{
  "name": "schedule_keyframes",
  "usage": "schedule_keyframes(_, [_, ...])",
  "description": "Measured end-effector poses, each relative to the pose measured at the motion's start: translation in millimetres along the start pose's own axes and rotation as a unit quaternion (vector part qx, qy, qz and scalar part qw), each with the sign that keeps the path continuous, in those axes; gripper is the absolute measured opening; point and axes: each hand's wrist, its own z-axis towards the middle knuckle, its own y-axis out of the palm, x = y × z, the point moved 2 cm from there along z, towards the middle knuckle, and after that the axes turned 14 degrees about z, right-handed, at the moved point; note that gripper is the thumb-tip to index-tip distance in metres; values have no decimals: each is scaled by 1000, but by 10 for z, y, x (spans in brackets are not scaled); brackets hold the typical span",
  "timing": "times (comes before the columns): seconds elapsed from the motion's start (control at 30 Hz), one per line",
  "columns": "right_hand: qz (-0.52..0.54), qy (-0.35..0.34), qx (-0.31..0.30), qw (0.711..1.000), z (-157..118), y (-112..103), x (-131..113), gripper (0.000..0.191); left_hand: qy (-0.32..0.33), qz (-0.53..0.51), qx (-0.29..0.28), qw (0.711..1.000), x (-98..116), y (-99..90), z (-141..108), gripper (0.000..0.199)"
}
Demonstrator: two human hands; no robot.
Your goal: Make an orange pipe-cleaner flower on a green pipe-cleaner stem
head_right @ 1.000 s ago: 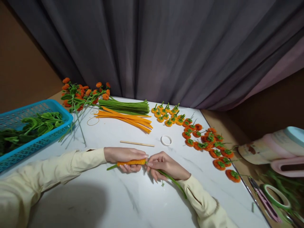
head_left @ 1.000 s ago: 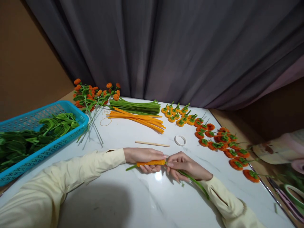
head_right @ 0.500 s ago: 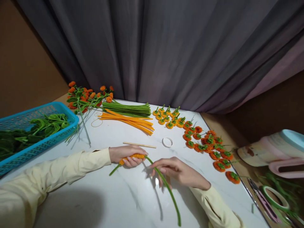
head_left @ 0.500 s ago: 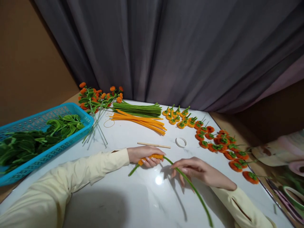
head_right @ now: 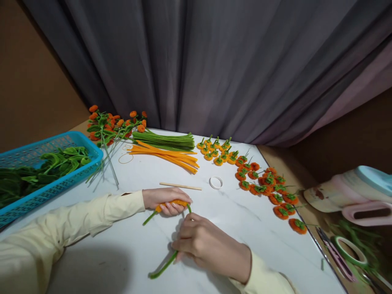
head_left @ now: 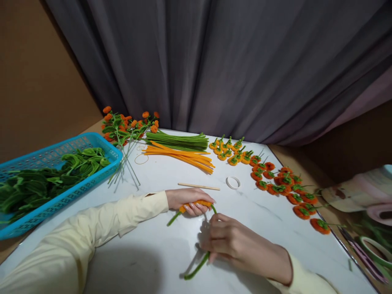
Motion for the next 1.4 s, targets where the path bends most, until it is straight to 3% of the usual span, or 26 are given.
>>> schedule_keyframes(0.17, [-20, 45, 1, 999, 56, 112, 59, 26, 18, 5, 8, 1000, -1, -11, -22, 35])
schedule_keyframes(0.33, [-40, 58, 44, 997, 35, 223, 14, 21, 26, -24, 57, 998, 1, -3, -25, 29])
schedule_keyframes(0.43, [-97, 36, 97, 990, 24, 306, 21, 23, 18, -62, 79, 995, 3, -13, 0, 27])
schedule_keyframes(0.6, [-183, 12, 202, 962, 3, 282, 11, 20, 17, -168, 68, 983, 43, -78, 33, 30])
schedule_keyframes(0.73, [-184, 32, 282, 941, -26, 249, 17, 17, 39, -250, 54, 966, 122, -98, 64, 36])
schedule_keyframes(0.93, [-198, 75, 362, 908, -46, 309, 85, 11, 68, -279, 59, 956, 189, -20, 184, 35])
schedule_keyframes(1.1, [-191, 87, 381, 900, -34, 334, 97, 14, 91, -300, 71, 947, 162, 4, 239, 39])
schedule_keyframes(1.4, [-129, 88, 374, 914, -29, 354, 72, 15, 74, -304, 76, 947, 99, -32, 277, 41])
